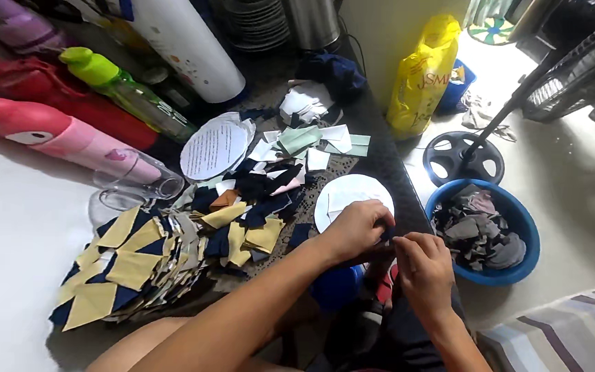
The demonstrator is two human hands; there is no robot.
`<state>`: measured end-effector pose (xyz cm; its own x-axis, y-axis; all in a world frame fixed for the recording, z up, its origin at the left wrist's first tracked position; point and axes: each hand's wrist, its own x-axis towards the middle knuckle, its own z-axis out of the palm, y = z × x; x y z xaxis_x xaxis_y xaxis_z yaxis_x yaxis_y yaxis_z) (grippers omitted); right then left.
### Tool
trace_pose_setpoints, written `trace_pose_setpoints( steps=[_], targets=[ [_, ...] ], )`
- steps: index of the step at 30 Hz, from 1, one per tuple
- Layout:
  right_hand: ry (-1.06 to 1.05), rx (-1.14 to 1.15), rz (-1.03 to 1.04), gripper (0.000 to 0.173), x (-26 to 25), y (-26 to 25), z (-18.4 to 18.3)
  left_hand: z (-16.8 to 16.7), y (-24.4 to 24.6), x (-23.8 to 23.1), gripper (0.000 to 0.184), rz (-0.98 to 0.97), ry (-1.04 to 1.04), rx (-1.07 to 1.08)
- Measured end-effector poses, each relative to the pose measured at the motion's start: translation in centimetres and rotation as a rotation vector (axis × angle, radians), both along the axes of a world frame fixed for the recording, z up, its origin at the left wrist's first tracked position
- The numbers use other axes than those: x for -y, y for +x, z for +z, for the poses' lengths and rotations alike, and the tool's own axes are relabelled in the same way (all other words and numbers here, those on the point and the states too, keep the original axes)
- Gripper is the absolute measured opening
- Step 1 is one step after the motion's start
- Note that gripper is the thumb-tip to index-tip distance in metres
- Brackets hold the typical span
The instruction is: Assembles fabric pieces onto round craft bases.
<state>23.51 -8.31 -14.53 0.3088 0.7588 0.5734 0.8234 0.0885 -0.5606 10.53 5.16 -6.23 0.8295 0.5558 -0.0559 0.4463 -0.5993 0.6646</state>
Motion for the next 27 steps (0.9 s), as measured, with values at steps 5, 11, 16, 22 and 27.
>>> trace_pose_setpoints(
  steps=[5,11,16,22,27],
  targets=[
    [0.05,0.045,-0.003,0.02,-0.2,-0.3,-0.6,-0.7,0.0,-0.9,0.019,-0.061,0.042,-0.041],
    [0.075,0.059,0.007,0.022,-0.2,-0.5,-1.3,-0.9,0.1,-1.8,0.019,-0.155,0.053,-0.069],
    [0.104,0.057,0.005,0.022,-0.2,-0.7,-1.5,-1.3,0.4,-2.2,0.02,-0.185,0.075,-0.076],
    [0.123,0.064,0.008,0.024,-0.4,-0.7,-1.7,-1.2,0.3,-2.4,0.02,-0.195,0.083,-0.088],
    [0.131,0.079,0.007,0.024,-0.7,-0.8,-1.7,-1.5,0.2,-2.3,0.019,-0.189,0.081,-0.065]
  ],
)
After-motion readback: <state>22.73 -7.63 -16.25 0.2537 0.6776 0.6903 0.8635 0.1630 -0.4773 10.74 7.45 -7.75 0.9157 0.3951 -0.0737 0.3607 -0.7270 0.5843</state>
